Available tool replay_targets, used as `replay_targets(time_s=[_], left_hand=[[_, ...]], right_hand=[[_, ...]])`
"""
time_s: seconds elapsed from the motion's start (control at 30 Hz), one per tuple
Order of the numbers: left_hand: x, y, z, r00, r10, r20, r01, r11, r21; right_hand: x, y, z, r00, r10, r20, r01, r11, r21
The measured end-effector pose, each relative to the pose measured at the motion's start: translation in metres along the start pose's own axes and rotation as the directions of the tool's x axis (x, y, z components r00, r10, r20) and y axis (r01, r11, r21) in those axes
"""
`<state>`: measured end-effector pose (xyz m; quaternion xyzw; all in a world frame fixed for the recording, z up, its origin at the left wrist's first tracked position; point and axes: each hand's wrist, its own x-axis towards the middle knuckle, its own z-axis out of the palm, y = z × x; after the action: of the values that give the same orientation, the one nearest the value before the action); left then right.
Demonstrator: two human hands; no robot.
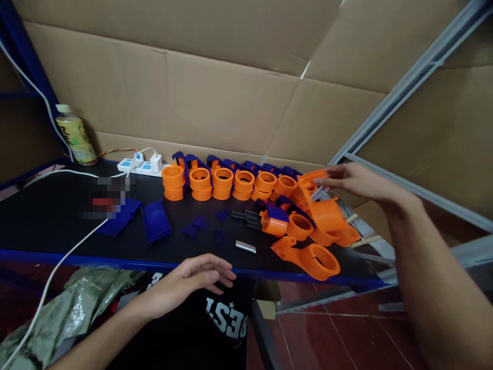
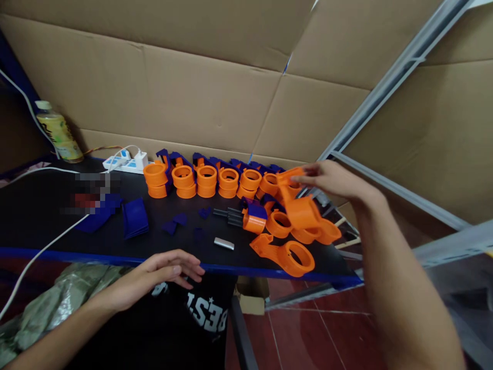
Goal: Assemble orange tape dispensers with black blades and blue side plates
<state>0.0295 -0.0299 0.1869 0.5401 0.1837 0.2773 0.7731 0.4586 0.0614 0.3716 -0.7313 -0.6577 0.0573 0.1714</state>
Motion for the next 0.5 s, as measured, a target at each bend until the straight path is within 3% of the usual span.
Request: replay_targets(time_s=[0.03, 0.1, 0.23, 0.27, 0.37, 0.5], left_hand=[[0.000, -0.001, 0.001, 1.000, 0.022, -0.001, -0.022, 1.000, -0.012], [0.002, -0.004, 0.003, 0.996, 0.080, -0.024, -0.081, 0.996, -0.030], [0.007, -0.011, 0.007, 0.973, 0.183, -0.138, -0.197, 0.976, -0.097], [0.009, -0.011, 0.007, 0.963, 0.189, -0.190, -0.215, 0.968, -0.130], [0.012, -0.009, 0.008, 0.910, 0.133, -0.393, -0.230, 0.950, -0.213], [0.010, 0.001, 0.003, 0.848, 0.095, -0.522, -0.197, 0.970, -0.143]], right_hand=[[-0.010, -0.020, 0.011, 0.982, -0.142, 0.127, 0.118, 0.977, 0.179], [-0.034, -0.061, 0.041, 0.919, -0.321, 0.228, 0.196, 0.876, 0.440], [-0.077, -0.136, 0.123, 0.841, -0.455, 0.292, 0.162, 0.727, 0.667], [-0.085, -0.150, 0.141, 0.843, -0.472, 0.259, 0.170, 0.689, 0.704], [-0.099, -0.172, 0.177, 0.859, -0.494, 0.135, 0.281, 0.676, 0.681], [-0.108, -0.156, 0.184, 0.882, -0.467, -0.059, 0.456, 0.817, 0.352]])
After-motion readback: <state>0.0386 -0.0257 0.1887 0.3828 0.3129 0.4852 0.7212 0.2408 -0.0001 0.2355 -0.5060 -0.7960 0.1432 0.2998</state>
